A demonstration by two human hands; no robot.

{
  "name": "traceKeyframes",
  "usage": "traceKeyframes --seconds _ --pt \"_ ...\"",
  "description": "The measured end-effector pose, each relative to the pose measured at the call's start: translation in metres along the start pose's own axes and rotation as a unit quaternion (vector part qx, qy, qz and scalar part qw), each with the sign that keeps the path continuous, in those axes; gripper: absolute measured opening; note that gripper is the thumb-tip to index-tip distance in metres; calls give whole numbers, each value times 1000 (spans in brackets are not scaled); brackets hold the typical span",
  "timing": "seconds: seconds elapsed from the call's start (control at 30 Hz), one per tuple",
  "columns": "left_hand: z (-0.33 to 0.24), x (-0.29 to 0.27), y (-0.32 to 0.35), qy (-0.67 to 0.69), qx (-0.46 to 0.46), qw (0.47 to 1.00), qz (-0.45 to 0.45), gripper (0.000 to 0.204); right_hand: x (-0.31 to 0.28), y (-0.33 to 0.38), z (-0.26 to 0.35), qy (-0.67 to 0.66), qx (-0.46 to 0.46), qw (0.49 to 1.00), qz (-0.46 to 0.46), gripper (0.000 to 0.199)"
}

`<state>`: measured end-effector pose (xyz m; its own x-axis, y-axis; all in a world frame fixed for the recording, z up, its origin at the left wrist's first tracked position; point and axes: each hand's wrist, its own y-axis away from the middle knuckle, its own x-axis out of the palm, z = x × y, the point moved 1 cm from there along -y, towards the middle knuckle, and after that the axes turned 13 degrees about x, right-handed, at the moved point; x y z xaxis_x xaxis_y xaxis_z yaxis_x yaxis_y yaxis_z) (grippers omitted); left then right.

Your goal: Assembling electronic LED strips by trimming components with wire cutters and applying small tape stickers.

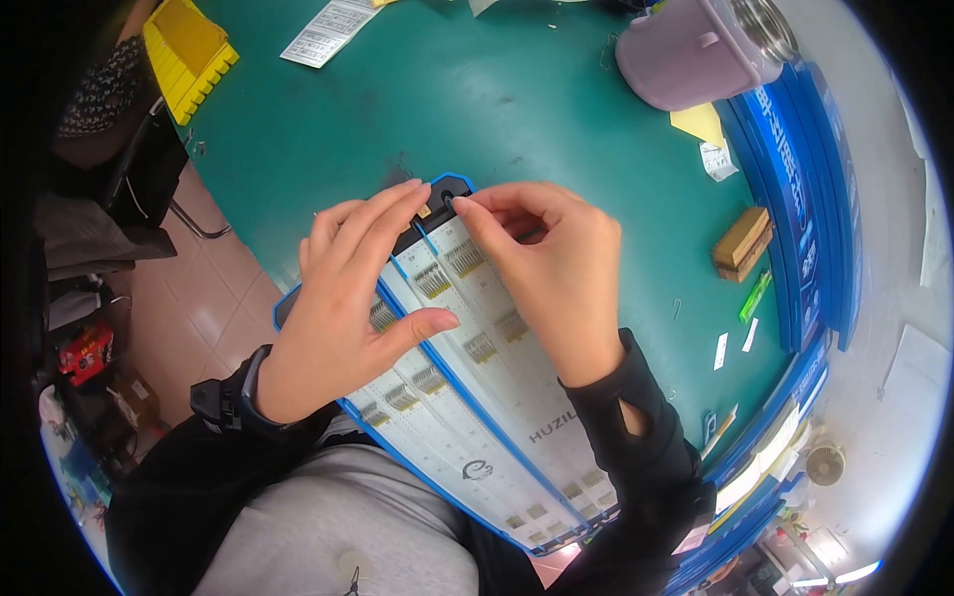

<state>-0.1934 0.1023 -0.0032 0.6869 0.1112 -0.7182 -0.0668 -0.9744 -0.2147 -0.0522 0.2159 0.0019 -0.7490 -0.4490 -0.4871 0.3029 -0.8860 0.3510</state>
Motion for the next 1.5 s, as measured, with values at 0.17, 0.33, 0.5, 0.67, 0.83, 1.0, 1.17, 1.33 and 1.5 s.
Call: traceKeyframes --seconds 0.17,0.33,0.5,0.67,0.83,1.0,1.17,1.33,1.5 --pt "-2 0 0 -10 -4 1000 12 84 -6 2 -1 27 1 1000 13 15" --pt "-7 -1 -2 -9 -8 1000 19 85 -37 30 -8 113 -14 994 4 8" --pt "-12 -1 -6 -59 0 996 61 78 -83 69 -41 325 -156 931 -56 13" --pt "-8 7 -6 -150 29 986 68 79 -135 115 -92 393 -131 902 -124 14" --pt "-10 13 -3 -166 53 984 44 69 -169 139 -133 375 -57 903 -203 10" --pt "-10 15 2 -192 47 979 45 64 -169 142 -138 296 -25 927 -229 8" --pt "-6 15 0 -205 59 976 50 60 -161 145 -130 297 2 936 -188 11" --pt "-3 13 -2 -206 75 975 42 56 -147 148 -132 222 27 948 -226 15" --pt "-7 18 -1 -214 75 973 41 56 -141 162 -137 232 34 951 -203 5"
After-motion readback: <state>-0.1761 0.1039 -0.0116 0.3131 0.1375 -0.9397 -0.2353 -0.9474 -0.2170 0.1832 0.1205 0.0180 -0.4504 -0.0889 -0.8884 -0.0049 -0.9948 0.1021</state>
